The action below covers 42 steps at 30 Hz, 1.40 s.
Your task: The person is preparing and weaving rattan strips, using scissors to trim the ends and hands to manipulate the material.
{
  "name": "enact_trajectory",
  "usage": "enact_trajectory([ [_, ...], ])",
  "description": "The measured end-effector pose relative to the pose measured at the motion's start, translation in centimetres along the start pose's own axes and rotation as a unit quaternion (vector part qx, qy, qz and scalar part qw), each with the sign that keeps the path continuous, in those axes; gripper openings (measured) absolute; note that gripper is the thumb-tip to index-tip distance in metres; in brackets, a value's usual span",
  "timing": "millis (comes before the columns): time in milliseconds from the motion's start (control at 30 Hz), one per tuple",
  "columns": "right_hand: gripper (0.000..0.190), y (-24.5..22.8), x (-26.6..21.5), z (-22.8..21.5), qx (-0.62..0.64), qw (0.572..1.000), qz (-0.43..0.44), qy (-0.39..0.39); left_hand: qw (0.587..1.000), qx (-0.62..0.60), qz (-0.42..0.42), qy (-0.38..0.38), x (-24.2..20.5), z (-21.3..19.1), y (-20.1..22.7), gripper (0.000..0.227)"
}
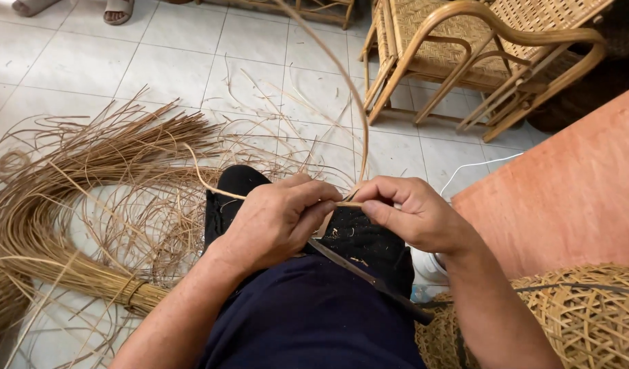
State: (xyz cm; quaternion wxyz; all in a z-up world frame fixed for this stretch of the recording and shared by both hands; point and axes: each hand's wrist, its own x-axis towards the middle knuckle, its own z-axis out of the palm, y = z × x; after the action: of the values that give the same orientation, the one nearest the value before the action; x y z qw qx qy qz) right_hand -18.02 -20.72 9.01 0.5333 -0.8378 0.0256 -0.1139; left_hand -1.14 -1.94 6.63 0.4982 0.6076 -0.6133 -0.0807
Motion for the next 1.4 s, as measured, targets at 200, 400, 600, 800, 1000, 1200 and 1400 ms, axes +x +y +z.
enact_trajectory([
  [200, 0.021, 0.6, -1.5, -0.7, -0.284, 0.954, -0.019, 0.092, 0.991, -0.049, -0.125, -0.012, -1.2, 0.9, -2.2, 0.015],
  [400, 0.04, 1.4, -2.5, 0.6, -0.463, 0.872, -0.103, 0.121, 0.986, -0.049, -0.154, -0.051, -0.8, 1.2, -2.3, 0.016],
  [600, 0.017, -0.1, -1.1, 2.4, -0.379, 0.916, -0.096, 0.087, 0.976, -0.07, -0.174, -0.113, -0.1, 0.4, -0.6, 0.019],
  [800, 0.038, 1.6, -1.3, 3.1, -0.452, 0.849, -0.198, 0.188, 0.97, -0.081, -0.187, -0.129, -0.5, -0.2, -1.2, 0.019],
  [1000, 0.025, 5.1, -8.3, 4.4, -0.334, 0.935, 0.079, 0.085, 0.952, -0.092, -0.288, -0.043, -0.1, 0.1, -2.5, 0.017],
  [1200, 0.056, 17.9, -21.5, 5.6, -0.347, 0.897, 0.274, 0.01, 0.934, -0.172, -0.312, -0.023, 0.6, -0.2, -3.4, 0.018],
  [1400, 0.042, 18.3, -22.4, 3.2, -0.064, 0.926, 0.365, 0.071, 0.934, -0.175, -0.312, -0.008, 1.8, -0.6, -2.9, 0.017],
])
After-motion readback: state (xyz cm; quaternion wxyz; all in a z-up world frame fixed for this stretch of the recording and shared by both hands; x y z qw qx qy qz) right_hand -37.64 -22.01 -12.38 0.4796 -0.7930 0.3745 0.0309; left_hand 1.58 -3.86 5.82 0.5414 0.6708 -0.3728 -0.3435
